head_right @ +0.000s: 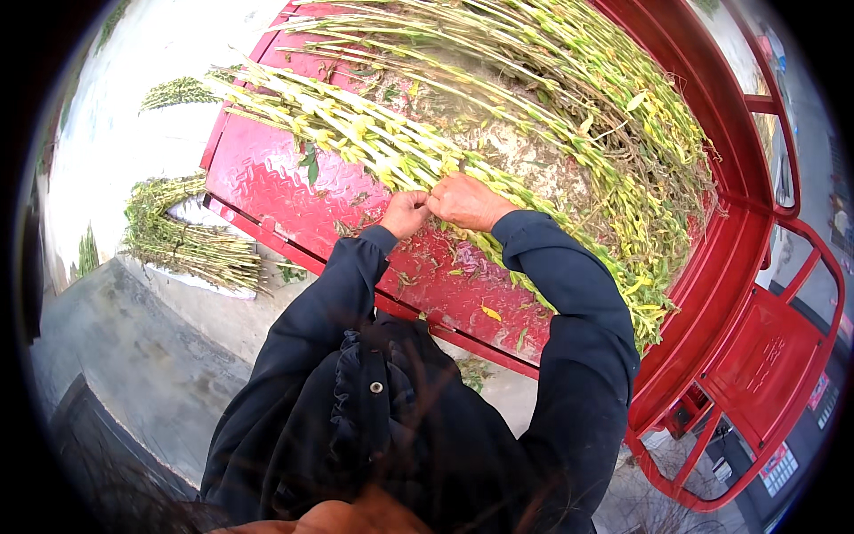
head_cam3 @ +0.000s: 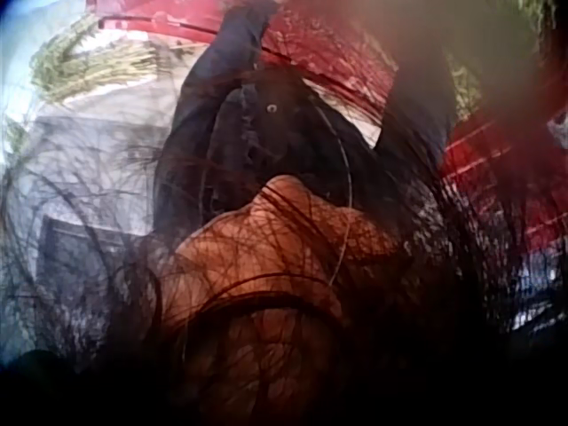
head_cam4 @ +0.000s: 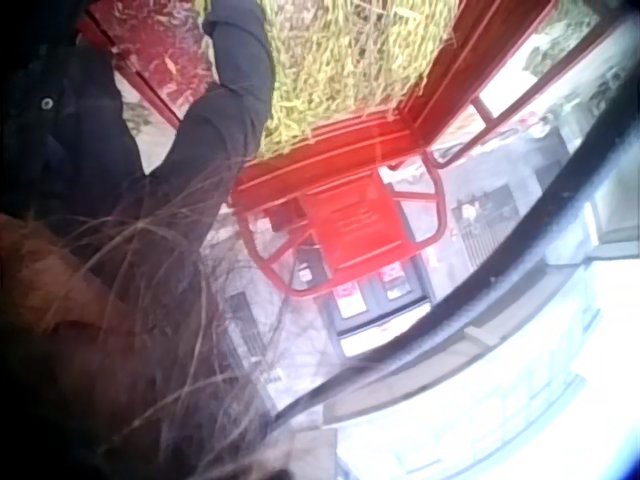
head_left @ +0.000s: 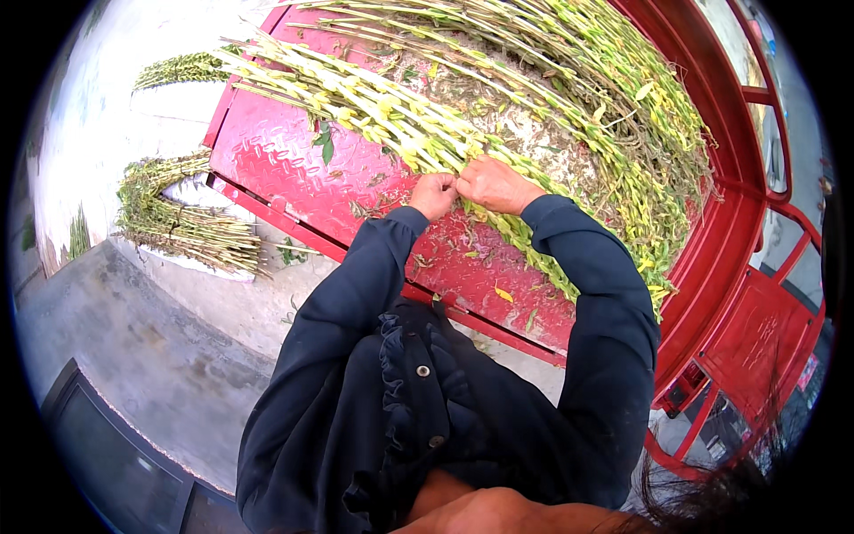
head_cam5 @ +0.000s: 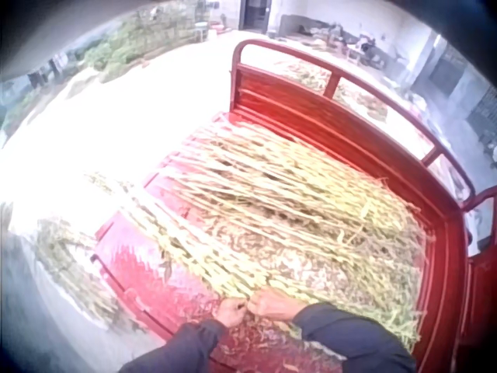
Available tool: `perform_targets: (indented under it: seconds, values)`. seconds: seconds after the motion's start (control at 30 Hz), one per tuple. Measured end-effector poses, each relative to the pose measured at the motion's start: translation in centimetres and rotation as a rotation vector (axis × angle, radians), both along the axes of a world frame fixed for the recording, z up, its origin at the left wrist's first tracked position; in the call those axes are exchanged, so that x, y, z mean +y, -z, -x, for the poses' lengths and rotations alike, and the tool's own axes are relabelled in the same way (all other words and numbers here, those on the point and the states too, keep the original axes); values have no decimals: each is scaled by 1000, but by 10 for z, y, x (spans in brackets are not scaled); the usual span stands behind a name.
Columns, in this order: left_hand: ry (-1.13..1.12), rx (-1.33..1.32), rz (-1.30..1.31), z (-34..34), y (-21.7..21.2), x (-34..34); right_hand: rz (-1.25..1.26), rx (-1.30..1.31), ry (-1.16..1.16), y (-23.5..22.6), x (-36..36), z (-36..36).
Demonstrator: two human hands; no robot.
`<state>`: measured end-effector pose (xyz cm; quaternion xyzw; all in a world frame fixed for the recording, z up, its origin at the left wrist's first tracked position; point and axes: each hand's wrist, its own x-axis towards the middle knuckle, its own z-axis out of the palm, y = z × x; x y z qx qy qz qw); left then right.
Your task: The person arranges long green plant stalks on the bed of a red utility vehicle. They gather the stalks into a bundle and tie them together using a thin strip of material. The person then adjusts the bundle on the vehicle bed.
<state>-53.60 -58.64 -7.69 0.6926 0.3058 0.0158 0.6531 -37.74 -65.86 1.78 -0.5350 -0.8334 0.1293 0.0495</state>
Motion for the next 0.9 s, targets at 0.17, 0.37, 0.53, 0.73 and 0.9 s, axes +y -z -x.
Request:
perform_targets:
  seconds: [0.17, 0.37, 0.53, 0.73, 0.9]
  values:
    - [27, 34, 13, 0, -2, 4, 18, -13, -45, 2, 6, -1]
    - [-144, 61, 53, -5, -11, -9, 16, 222, 186, 16, 0, -3]
    - [-322, -88, 419, -6, -6, -16, 30, 479, 459, 24, -9, 1]
    - [-272, -75, 409, 0, 5, -16, 57, 816, 723, 16, -13, 12]
    - [-384, -93, 387, -2, -1, -26, -103, 582, 746, 10, -16, 30]
